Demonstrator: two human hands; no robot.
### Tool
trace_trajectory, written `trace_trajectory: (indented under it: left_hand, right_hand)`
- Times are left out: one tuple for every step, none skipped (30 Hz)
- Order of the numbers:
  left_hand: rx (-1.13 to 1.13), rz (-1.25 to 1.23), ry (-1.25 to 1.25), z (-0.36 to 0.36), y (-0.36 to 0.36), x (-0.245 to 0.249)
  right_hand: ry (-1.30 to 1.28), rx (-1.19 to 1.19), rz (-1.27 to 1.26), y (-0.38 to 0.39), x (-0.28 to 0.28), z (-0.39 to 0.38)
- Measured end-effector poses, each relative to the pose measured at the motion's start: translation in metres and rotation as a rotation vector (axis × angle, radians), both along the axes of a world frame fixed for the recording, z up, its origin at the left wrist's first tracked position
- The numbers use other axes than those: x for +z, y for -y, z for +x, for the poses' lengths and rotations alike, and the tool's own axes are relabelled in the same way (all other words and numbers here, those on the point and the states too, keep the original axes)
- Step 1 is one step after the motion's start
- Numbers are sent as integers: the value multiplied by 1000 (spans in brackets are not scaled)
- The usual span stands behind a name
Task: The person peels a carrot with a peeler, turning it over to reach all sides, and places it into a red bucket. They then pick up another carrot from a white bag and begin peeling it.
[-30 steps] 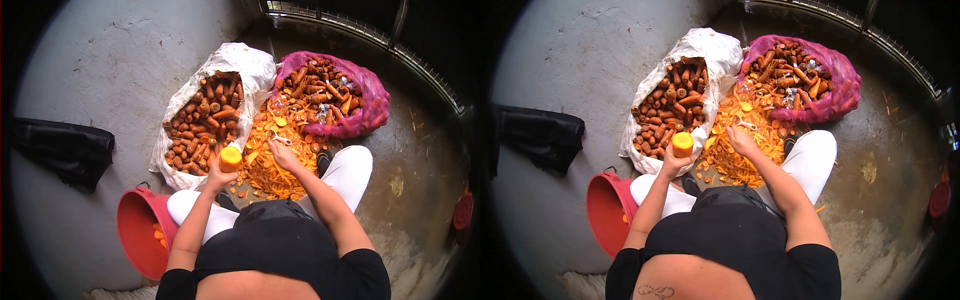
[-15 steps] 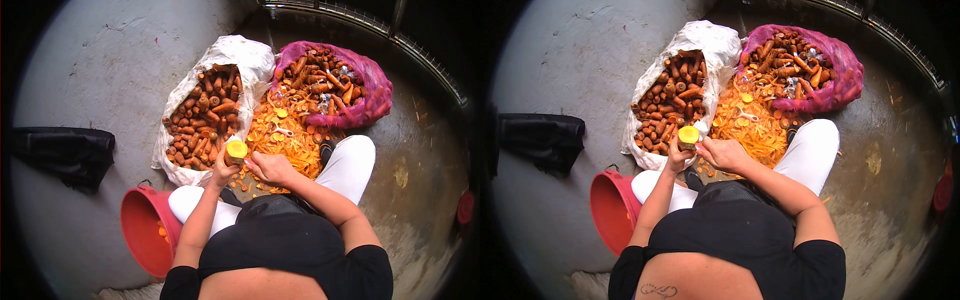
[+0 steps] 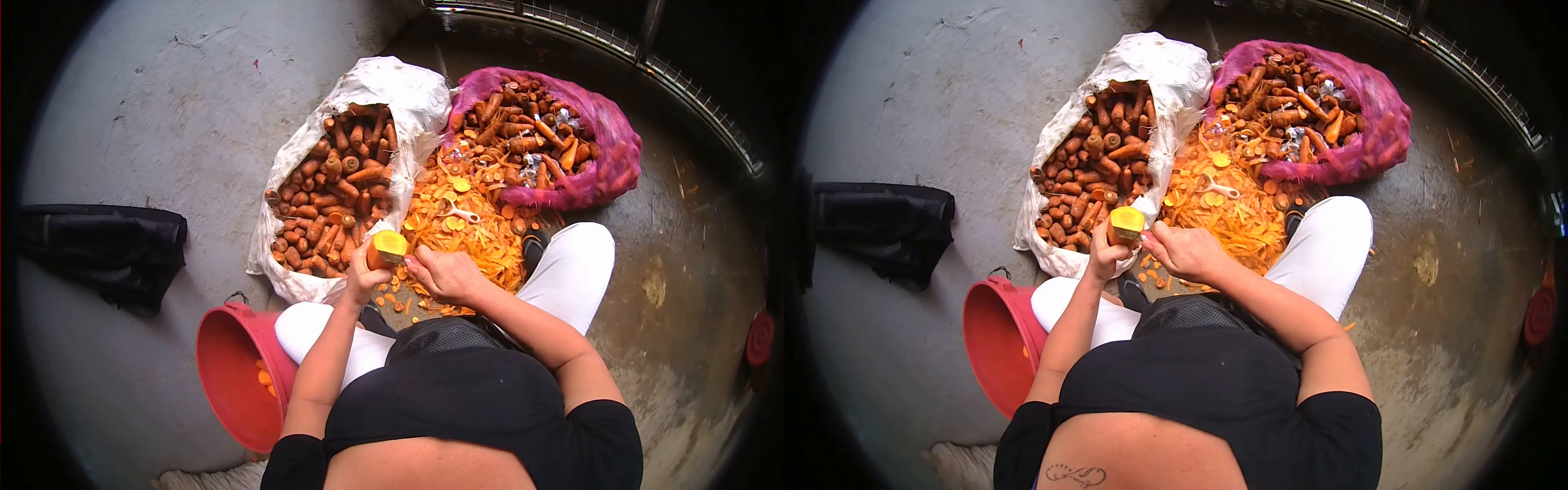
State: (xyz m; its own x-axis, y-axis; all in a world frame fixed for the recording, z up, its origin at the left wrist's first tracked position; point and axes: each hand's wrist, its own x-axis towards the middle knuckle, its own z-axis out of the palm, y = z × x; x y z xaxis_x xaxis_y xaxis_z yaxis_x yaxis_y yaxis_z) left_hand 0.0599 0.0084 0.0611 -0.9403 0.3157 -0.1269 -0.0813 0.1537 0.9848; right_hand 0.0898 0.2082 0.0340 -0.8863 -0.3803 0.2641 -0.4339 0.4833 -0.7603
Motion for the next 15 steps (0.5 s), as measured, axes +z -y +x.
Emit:
trace_trajectory:
  left_hand:
    - [-9,7,6,0,0,0]
    - [-20,13,13,0,0,1]
    - [-9,17,19,1,0,2]
    - [0,19,25,2,0,4]
    - [10,23,31,3,-1,5]
    - [14,31,69,4,1,4]
    - [16,41,107,6,5,2]
    - [14,51,137,5,7,1]
    - [3,58,113,4,8,1]
    - [-8,129,173,1,11,2]
    - [-12,203,240,0,16,0]
    - [-15,281,309,1,19,-2]
    - [-17,430,436,1,20,-4]
    - [-33,537,526,3,21,-6]
    - [-60,590,551,3,21,-10]
  right_hand:
    - [1,2,1,0,-1,0]
    - [3,3,1,1,-2,-1]
    - [5,3,1,1,-4,-1]
    - [83,-20,59,2,-7,-4]
    - [161,-44,118,2,-12,-11]
    - [242,-67,177,1,-21,-20]
    - [440,-142,236,-4,-44,-39]
    - [469,-209,197,-13,-79,-52]
    - [367,-269,178,-21,-97,-55]
    - [377,-275,126,-22,-101,-60]
    - [394,-274,78,-21,-105,-62]
    - [413,-272,35,-21,-106,-62]
    - [417,-257,-35,-20,-108,-60]
    - [452,-242,-95,-19,-111,-58]
    - [490,-230,-157,-17,-108,-54]
